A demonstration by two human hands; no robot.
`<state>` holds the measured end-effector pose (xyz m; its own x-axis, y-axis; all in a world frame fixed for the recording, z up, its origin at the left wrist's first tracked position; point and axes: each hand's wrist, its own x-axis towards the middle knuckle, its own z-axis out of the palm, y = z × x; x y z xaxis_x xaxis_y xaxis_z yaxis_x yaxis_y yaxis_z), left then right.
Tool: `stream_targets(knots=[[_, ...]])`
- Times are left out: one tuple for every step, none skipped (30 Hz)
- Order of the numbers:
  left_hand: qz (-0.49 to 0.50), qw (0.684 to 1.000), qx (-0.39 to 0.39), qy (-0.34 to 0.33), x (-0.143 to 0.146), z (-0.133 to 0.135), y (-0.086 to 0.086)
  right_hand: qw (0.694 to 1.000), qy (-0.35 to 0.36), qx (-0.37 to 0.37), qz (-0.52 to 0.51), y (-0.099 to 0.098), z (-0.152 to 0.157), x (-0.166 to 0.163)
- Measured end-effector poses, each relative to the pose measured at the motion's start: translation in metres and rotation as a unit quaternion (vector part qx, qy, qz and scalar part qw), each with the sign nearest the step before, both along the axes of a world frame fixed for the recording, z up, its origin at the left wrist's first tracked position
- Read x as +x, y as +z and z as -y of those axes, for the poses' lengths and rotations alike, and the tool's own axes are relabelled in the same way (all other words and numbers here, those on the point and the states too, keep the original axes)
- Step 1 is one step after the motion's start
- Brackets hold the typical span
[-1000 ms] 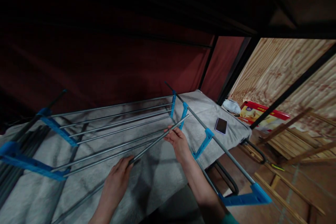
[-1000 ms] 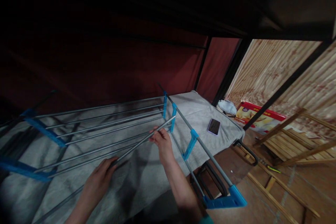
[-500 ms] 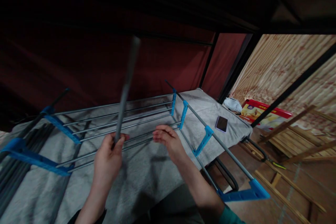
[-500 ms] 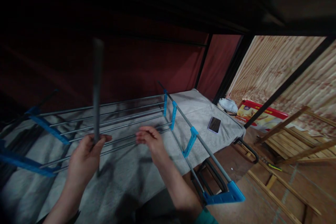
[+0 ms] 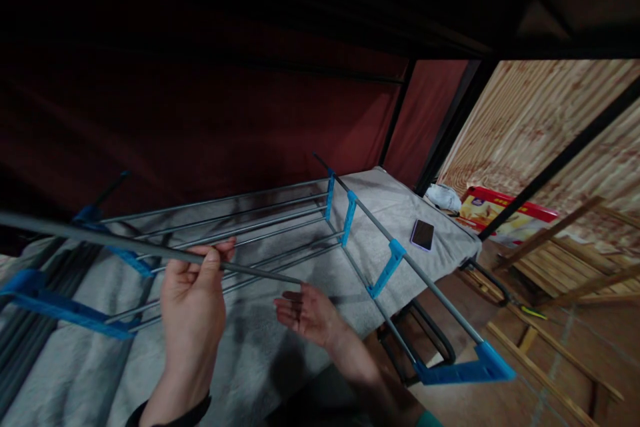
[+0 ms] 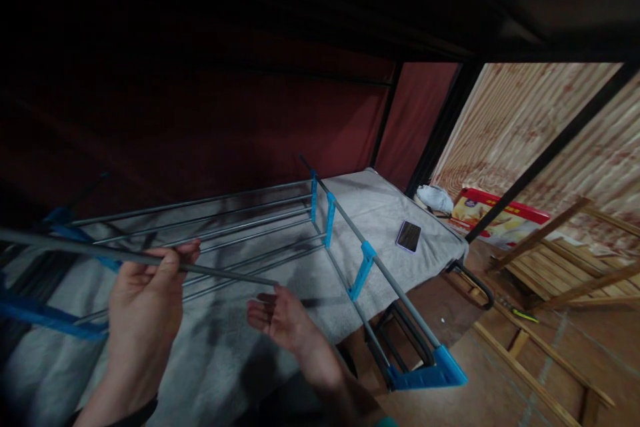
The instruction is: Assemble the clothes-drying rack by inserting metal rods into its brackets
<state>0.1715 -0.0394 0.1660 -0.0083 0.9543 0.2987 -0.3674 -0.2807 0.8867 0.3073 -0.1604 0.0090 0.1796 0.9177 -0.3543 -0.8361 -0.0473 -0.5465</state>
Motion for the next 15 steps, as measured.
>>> stream_targets(knots=[[0.006, 1.000, -0.018, -0.008, 0.004, 0.002, -0.007, 0.999, -0.027, -0.006, -0.025, -0.001, -0.002, 0.004], [0.010, 0.999, -0.036, -0.016, 0.008, 0.004, -0.015, 0.997, -0.057, -0.012, -0.045, -0.002, -0.004, 0.009], [0.013, 0.998, -0.054, -0.024, 0.013, 0.006, -0.025, 0.994, -0.090, -0.018, -0.058, -0.003, -0.005, 0.015], [0.015, 0.997, -0.071, -0.033, 0.017, 0.009, -0.035, 0.990, -0.123, -0.021, -0.061, -0.004, -0.006, 0.023], [0.016, 0.995, -0.087, -0.044, 0.021, 0.011, -0.045, 0.986, -0.154, -0.023, -0.055, -0.006, -0.006, 0.032], [0.016, 0.993, -0.101, -0.055, 0.024, 0.014, -0.054, 0.982, -0.185, -0.024, -0.041, -0.007, -0.005, 0.041], [0.011, 0.991, -0.113, -0.066, 0.026, 0.016, -0.062, 0.976, -0.214, -0.027, -0.023, -0.009, -0.005, 0.050], [0.002, 0.990, -0.122, -0.073, 0.028, 0.018, -0.070, 0.970, -0.242, -0.032, -0.004, -0.010, -0.004, 0.059], [-0.010, 0.989, -0.129, -0.076, 0.028, 0.020, -0.076, 0.962, -0.268, -0.041, 0.014, -0.011, -0.003, 0.068], [-0.020, 0.988, -0.134, -0.076, 0.027, 0.021, -0.082, 0.955, -0.291, -0.052, 0.026, -0.011, -0.002, 0.075], [-0.027, 0.987, -0.141, -0.074, 0.025, 0.021, -0.087, 0.948, -0.310, -0.063, 0.035, -0.011, -0.001, 0.082], [-0.031, 0.986, -0.149, -0.070, 0.021, 0.021, -0.092, 0.942, -0.326, -0.072, 0.041, -0.011, 0.001, 0.087], [-0.032, 0.984, -0.160, -0.065, 0.016, 0.021, -0.098, 0.937, -0.337, -0.077, 0.047, -0.010, 0.002, 0.091], [-0.030, 0.983, -0.171, -0.062, 0.009, 0.019, -0.103, 0.934, -0.344, -0.078, 0.054, -0.009, 0.004, 0.094], [-0.026, 0.981, -0.183, -0.054, 0.001, 0.017, -0.109, 0.933, -0.345, -0.076, 0.063, -0.008, 0.006, 0.096]])
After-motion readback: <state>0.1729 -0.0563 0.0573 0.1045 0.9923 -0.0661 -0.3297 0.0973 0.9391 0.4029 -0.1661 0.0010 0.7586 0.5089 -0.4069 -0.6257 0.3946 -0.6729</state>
